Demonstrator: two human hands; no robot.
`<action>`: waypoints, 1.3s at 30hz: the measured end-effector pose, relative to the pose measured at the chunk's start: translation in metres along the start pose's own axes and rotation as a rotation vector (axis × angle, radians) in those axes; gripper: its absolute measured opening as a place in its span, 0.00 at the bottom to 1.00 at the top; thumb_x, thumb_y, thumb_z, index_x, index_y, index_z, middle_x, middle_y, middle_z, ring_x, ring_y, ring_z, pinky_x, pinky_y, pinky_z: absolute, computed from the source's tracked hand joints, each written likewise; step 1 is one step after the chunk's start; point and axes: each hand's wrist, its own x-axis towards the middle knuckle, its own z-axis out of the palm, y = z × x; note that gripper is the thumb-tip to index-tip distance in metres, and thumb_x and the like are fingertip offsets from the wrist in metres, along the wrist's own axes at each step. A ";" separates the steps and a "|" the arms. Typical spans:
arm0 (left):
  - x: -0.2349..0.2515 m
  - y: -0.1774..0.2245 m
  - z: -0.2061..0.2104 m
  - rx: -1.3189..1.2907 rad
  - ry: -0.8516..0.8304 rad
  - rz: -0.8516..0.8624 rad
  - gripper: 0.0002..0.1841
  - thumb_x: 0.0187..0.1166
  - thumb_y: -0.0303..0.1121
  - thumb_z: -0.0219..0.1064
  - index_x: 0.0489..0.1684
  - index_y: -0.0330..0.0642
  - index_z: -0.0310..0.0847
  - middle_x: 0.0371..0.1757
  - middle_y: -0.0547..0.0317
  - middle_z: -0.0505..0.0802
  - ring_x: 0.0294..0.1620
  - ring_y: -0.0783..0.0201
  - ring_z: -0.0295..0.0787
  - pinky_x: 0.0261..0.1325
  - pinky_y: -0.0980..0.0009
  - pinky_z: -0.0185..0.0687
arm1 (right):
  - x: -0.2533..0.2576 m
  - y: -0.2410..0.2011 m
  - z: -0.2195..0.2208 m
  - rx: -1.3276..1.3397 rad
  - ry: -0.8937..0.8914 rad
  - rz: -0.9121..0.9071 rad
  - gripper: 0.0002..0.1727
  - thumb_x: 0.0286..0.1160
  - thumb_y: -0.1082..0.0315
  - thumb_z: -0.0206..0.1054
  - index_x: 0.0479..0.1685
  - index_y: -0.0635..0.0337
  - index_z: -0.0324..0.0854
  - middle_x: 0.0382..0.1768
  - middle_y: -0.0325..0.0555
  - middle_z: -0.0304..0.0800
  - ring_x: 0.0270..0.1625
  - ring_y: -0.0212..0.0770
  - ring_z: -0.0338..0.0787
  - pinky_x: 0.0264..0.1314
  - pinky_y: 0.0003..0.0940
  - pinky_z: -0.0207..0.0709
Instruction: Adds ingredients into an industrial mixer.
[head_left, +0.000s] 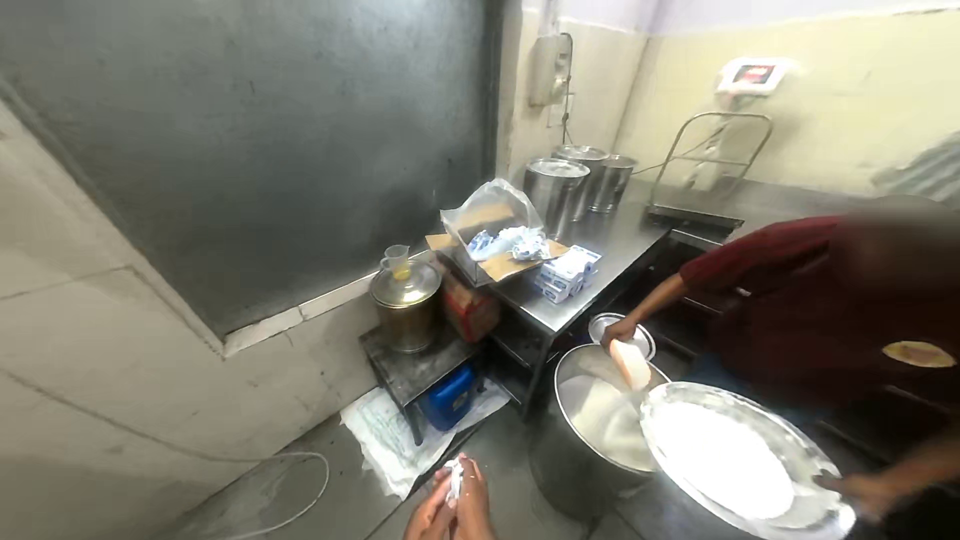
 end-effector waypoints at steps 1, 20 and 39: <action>0.022 0.004 -0.006 0.037 -0.036 -0.011 0.19 0.86 0.18 0.52 0.73 0.17 0.71 0.71 0.30 0.82 0.69 0.57 0.82 0.76 0.67 0.72 | 0.020 -0.007 0.002 0.050 -0.004 0.046 0.19 0.95 0.62 0.46 0.69 0.67 0.68 0.41 0.53 0.86 0.39 0.41 0.88 0.44 0.36 0.84; 0.455 0.189 0.051 -0.143 0.082 0.168 0.17 0.88 0.31 0.62 0.69 0.31 0.75 0.55 0.44 0.88 0.48 0.60 0.84 0.54 0.62 0.82 | 0.319 -0.259 -0.002 0.222 0.247 -0.334 0.22 0.92 0.69 0.51 0.77 0.74 0.65 0.65 0.62 0.84 0.62 0.44 0.89 0.66 0.35 0.83; 0.716 0.176 0.286 1.374 -0.601 0.804 0.29 0.90 0.55 0.52 0.89 0.60 0.67 0.91 0.54 0.68 0.93 0.48 0.54 0.92 0.40 0.40 | 0.558 -0.361 -0.127 -0.477 0.431 -0.571 0.69 0.51 0.71 0.81 0.95 0.60 0.30 0.88 0.66 0.56 0.84 0.54 0.70 0.82 0.50 0.70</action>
